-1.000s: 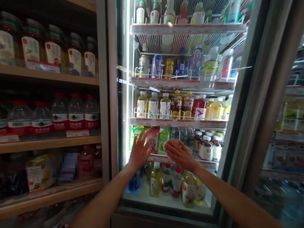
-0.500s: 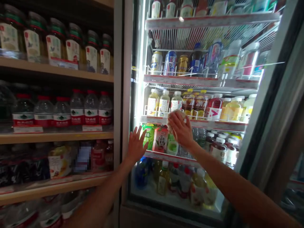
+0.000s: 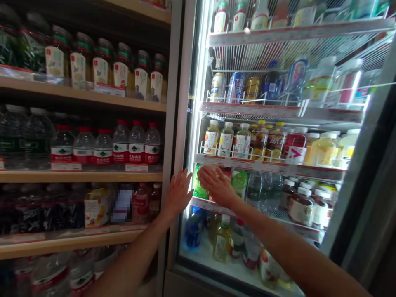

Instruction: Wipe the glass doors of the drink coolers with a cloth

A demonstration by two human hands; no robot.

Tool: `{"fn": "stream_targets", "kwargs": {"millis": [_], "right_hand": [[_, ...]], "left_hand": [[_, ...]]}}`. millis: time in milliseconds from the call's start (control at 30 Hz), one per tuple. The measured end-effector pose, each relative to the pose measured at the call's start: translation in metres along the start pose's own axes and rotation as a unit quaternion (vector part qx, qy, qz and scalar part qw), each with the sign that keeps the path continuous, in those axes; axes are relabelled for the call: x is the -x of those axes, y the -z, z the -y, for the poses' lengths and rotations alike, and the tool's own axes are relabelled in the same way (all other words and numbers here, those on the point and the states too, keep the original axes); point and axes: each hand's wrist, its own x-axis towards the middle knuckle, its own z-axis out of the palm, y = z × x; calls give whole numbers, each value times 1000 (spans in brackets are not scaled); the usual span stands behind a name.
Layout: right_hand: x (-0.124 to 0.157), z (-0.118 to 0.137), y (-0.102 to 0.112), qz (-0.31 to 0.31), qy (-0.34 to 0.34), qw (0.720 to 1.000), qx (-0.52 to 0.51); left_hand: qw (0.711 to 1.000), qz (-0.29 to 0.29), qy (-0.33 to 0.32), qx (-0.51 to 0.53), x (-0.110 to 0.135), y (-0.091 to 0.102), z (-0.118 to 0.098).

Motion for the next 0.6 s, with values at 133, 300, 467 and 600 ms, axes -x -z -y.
{"fn": "stream_targets", "kwargs": {"millis": [133, 300, 467, 600], "right_hand": [[-10, -3, -1, -21, 26, 999, 15], [-29, -18, 6, -51, -50, 997, 42], [-48, -48, 17, -17, 14, 1000, 18], [-57, -71, 30, -52, -127, 990, 40]], "left_hand": [[1000, -2, -17, -6, -4, 6, 6], [999, -32, -8, 6, -25, 17, 4], [998, -63, -5, 12, -58, 25, 1], [995, -100, -2, 29, -83, 32, -3]]}}
